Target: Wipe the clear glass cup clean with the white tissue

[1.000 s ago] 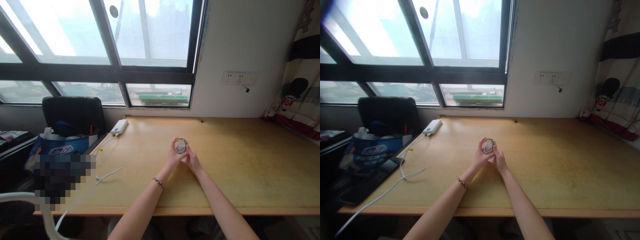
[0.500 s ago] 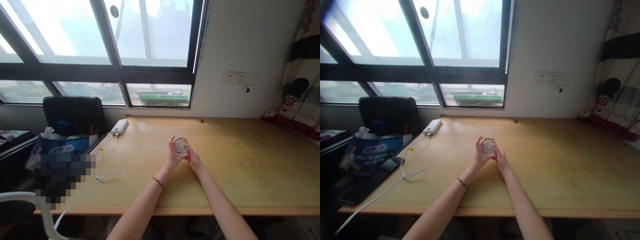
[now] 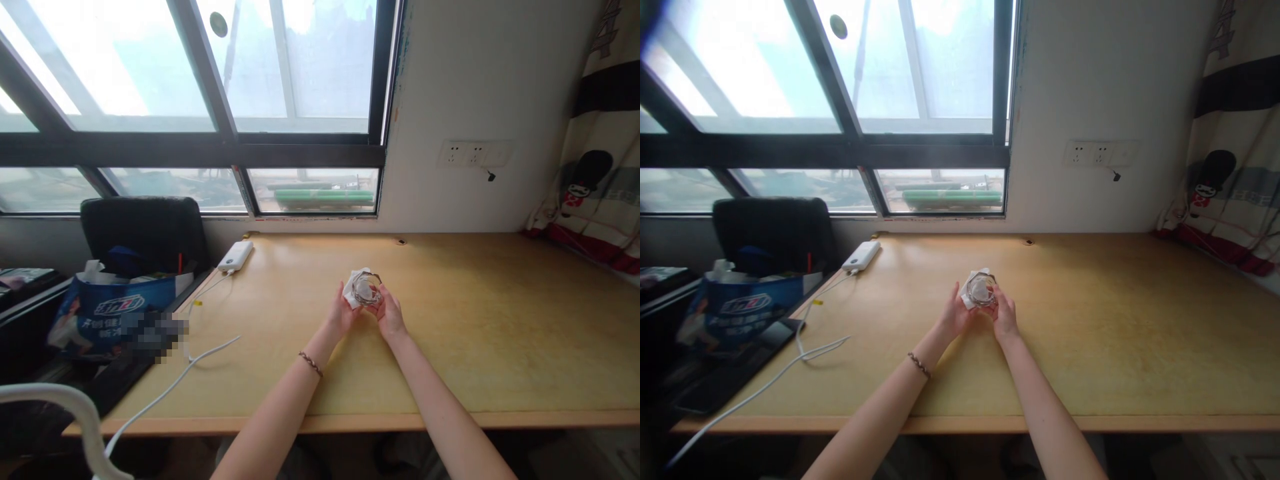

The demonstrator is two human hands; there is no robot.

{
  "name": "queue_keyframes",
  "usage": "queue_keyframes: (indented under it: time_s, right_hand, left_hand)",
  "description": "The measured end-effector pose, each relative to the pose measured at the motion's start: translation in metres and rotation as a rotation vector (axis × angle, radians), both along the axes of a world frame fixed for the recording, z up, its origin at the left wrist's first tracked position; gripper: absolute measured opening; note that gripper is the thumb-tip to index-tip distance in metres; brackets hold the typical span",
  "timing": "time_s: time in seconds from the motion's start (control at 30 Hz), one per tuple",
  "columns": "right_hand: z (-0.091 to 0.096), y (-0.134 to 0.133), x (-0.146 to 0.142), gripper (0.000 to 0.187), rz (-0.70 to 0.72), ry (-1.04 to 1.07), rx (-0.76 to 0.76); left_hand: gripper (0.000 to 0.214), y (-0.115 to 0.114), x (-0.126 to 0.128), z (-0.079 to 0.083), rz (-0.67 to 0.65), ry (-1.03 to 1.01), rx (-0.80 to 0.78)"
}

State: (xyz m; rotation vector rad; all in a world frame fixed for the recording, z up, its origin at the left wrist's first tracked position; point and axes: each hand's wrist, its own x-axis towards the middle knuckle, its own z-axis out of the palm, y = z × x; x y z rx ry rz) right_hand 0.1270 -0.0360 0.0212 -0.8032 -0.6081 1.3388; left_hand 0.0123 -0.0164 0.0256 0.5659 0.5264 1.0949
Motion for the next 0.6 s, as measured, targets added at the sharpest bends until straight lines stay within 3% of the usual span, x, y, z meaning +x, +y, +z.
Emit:
queue_keyframes:
  time_s: [0.1, 0.4, 0.6]
  right_hand:
    - [0.000, -0.001, -0.001, 0.031, 0.026, -0.018, -0.010]
    - [-0.002, -0.004, -0.005, 0.034, 0.062, -0.032, -0.043]
    - [-0.004, -0.002, -0.005, 0.036, 0.007, -0.110, -0.044]
  left_hand:
    - [0.039, 0.000, -0.002, -0.001, 0.050, 0.002, 0.016]
    - [0.030, 0.009, -0.009, -0.006, 0.462, 0.093, 0.013]
    - [0.038, 0.012, -0.017, -0.010, 0.540, 0.284, 0.095]
